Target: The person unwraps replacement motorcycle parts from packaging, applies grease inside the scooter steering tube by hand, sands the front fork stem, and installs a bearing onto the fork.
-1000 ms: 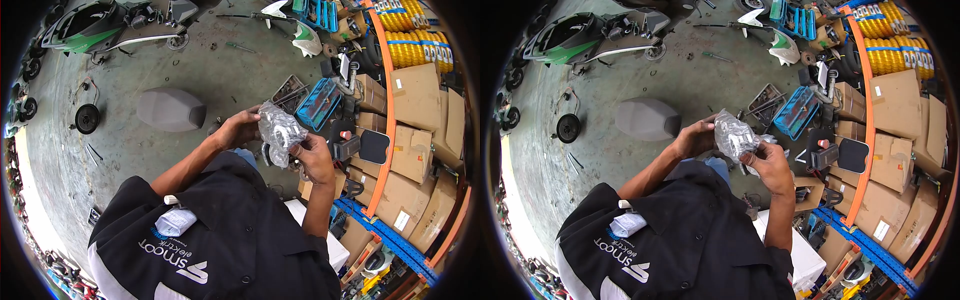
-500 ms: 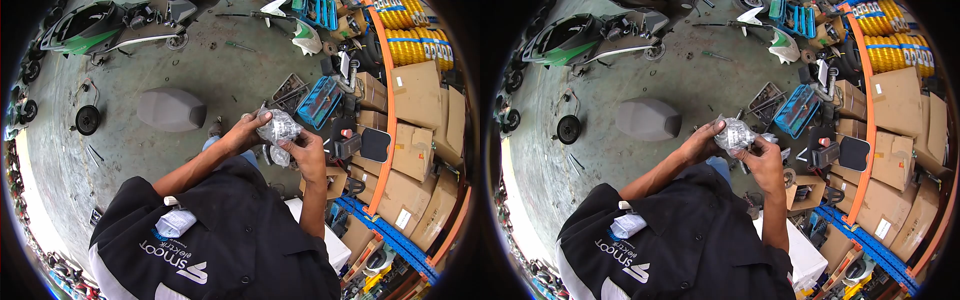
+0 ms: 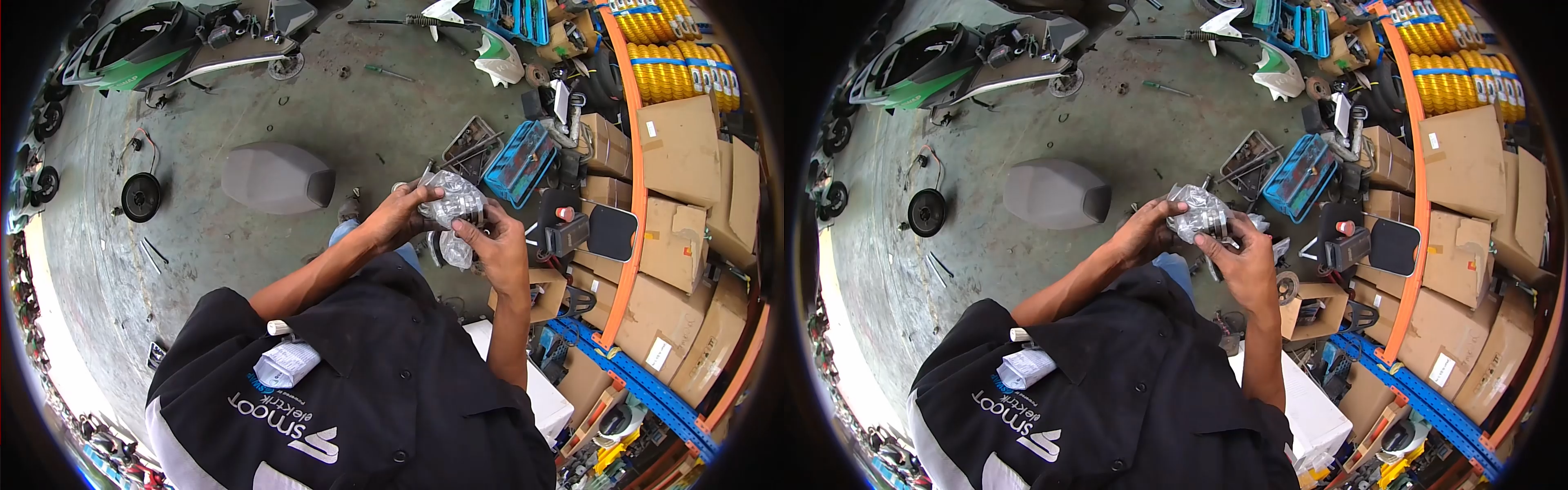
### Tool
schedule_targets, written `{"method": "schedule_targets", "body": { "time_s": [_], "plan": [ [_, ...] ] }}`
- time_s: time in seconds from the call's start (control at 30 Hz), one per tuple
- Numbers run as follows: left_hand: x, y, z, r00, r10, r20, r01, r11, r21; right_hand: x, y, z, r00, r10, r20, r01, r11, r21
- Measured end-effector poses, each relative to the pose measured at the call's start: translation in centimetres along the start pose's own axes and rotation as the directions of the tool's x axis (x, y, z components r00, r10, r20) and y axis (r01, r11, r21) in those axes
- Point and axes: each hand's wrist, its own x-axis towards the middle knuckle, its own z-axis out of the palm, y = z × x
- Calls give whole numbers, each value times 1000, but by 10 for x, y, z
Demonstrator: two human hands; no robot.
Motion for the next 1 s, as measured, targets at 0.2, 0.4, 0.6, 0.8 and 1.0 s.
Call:
{"method": "schedule_targets", "body": {
  "time_s": [0.2, 0.4, 0.6, 0.8, 1.0],
  "plan": [
    [-10, 16, 21, 998, -51, -27, 53, 996, 75, 1, 1, -8, 989, 130, 67, -145, 933, 328],
    [-1, 18, 5, 996, -69, 64, 68, 998, 3, 9, 2, -6, 998, 11, 63, -25, 975, 220],
    [-2, 35, -1, 995, -65, 72, 57, 992, 113, 15, -13, 1, 999, 31, -15, -30, 999, 32],
    [0, 40, -10, 970, -108, 220, 81, 989, 126, 20, -22, 3, 998, -66, -24, 59, 973, -223],
    [4, 29, -9, 983, -98, 156, 68, 980, 185, 17, -24, -3, 994, 108, -4, -106, 968, -228]
  ]
}}
